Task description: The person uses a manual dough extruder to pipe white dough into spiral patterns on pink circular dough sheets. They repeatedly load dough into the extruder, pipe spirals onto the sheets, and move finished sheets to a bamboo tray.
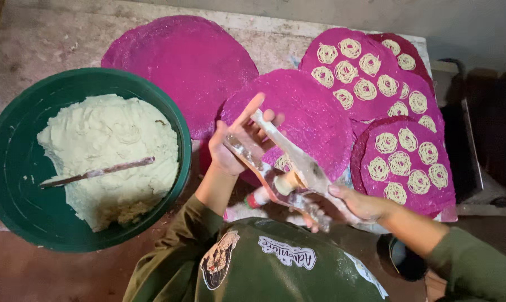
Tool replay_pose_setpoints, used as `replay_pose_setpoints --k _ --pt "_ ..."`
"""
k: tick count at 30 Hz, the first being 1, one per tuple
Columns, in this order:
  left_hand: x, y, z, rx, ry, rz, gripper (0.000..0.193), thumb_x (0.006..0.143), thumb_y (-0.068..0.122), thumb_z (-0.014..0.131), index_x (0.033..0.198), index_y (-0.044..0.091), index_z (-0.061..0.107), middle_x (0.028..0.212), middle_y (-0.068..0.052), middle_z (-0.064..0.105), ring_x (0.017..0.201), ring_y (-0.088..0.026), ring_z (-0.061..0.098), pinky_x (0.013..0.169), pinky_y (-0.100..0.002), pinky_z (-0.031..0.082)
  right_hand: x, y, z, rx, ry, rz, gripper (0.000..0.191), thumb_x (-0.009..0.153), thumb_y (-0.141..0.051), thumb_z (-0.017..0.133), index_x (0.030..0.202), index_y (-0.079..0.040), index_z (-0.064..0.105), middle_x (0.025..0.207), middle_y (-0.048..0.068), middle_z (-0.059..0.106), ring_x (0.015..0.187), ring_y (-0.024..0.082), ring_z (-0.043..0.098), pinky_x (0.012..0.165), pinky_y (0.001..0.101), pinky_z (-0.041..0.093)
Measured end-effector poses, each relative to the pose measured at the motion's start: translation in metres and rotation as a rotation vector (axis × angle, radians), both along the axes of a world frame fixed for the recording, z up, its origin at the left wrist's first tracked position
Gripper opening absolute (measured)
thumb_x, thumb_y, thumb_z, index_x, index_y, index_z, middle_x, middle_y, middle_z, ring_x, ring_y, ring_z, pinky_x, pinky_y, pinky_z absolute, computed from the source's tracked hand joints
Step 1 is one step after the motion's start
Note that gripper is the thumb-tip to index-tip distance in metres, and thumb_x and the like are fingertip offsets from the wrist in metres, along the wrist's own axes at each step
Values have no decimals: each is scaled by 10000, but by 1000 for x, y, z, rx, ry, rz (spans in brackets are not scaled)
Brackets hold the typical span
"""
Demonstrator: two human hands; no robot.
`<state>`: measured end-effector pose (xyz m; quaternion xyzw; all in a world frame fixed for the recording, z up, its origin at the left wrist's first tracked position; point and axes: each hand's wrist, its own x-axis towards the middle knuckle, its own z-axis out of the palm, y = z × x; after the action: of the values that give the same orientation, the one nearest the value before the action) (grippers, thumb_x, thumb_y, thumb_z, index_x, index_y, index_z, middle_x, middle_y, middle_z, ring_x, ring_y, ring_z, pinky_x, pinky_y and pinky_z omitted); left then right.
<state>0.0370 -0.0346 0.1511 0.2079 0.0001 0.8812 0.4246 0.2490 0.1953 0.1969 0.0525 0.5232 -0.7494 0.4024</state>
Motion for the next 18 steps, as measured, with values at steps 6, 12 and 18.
replay_pose_setpoints --k 6,12,18 --pt "-38 43 -31 65 -180 119 286 863 286 597 1079 110 529 975 -40 590 998 -226 594 1057 -396 466 -56 45 9 564 9 169 880 940 -707 158 1178 -22 656 1045 145 744 999 245 724 933 400 564" --pt "-80 38 -56 137 -207 168 199 951 312 518 1009 125 557 882 -20 575 906 -204 565 891 -365 473 -95 21 -14 985 151 242 925 912 -759 115 1027 -53 702 900 101 708 886 230 682 865 418 575" --pt "-69 41 -75 137 -251 202 238 1017 353 479 1008 136 576 881 -16 597 873 -190 582 841 -373 512 -97 15 -10 889 48 234 898 877 -779 158 970 -45 668 809 80 690 773 223 703 732 412 629"
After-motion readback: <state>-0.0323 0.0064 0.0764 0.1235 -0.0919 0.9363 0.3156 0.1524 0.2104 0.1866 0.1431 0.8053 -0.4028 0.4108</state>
